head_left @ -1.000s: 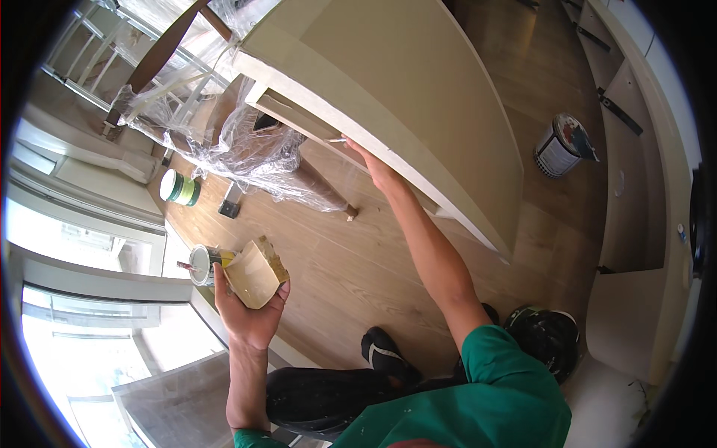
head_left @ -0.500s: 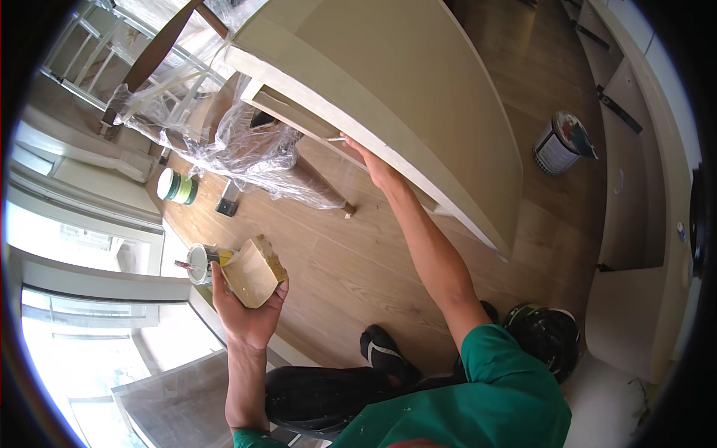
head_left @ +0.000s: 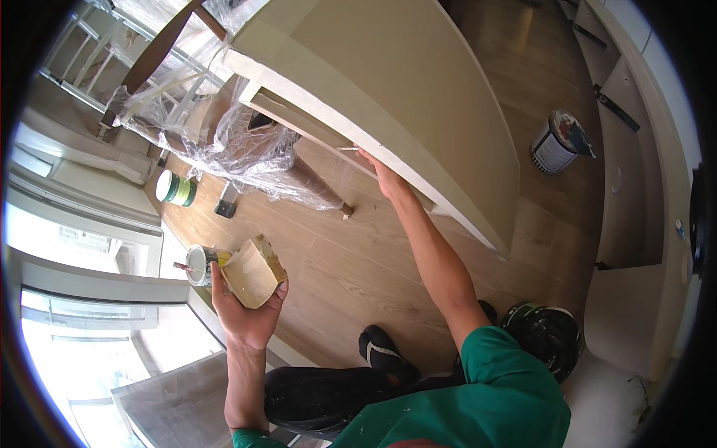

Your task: The person paints a wooden furniture component using a thin brush and a small container of white paint, applying it to the edges and inner surfaces while sitting on the floor.

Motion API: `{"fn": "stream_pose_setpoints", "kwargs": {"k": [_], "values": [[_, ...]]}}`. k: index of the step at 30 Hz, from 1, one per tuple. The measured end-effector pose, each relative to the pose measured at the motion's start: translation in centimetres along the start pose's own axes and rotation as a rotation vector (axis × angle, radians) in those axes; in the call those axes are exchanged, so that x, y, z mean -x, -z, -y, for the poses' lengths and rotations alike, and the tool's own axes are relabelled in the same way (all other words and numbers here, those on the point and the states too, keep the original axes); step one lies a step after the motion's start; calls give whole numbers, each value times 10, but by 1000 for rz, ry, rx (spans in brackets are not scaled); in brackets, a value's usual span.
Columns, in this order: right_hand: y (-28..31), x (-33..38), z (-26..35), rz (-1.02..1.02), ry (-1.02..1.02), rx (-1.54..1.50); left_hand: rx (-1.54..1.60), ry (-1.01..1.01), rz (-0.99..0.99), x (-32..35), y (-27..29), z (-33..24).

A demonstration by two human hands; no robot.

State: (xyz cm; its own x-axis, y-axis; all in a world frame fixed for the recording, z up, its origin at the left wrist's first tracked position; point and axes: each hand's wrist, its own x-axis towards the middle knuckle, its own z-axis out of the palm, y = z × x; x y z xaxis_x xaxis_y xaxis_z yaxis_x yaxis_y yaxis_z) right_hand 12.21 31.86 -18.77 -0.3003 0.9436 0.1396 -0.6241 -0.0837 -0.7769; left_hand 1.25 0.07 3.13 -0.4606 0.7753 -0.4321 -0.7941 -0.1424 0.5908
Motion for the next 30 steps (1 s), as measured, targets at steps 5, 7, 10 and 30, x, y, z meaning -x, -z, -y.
{"fn": "stream_pose_setpoints", "kwargs": {"k": [5, 7, 10, 30], "values": [[-10, -6, 0, 20, 14, -14, 7, 10, 20, -1, 1, 0], [-16, -9, -2, 29, 21, -22, 9, 10, 16, -1, 2, 0], [-17, -10, -3, 32, 29, -24, 5, 8, 18, -1, 3, 0], [4, -4, -15, -4, -9, -27, 6, 19, 13, -3, 2, 2]]}}
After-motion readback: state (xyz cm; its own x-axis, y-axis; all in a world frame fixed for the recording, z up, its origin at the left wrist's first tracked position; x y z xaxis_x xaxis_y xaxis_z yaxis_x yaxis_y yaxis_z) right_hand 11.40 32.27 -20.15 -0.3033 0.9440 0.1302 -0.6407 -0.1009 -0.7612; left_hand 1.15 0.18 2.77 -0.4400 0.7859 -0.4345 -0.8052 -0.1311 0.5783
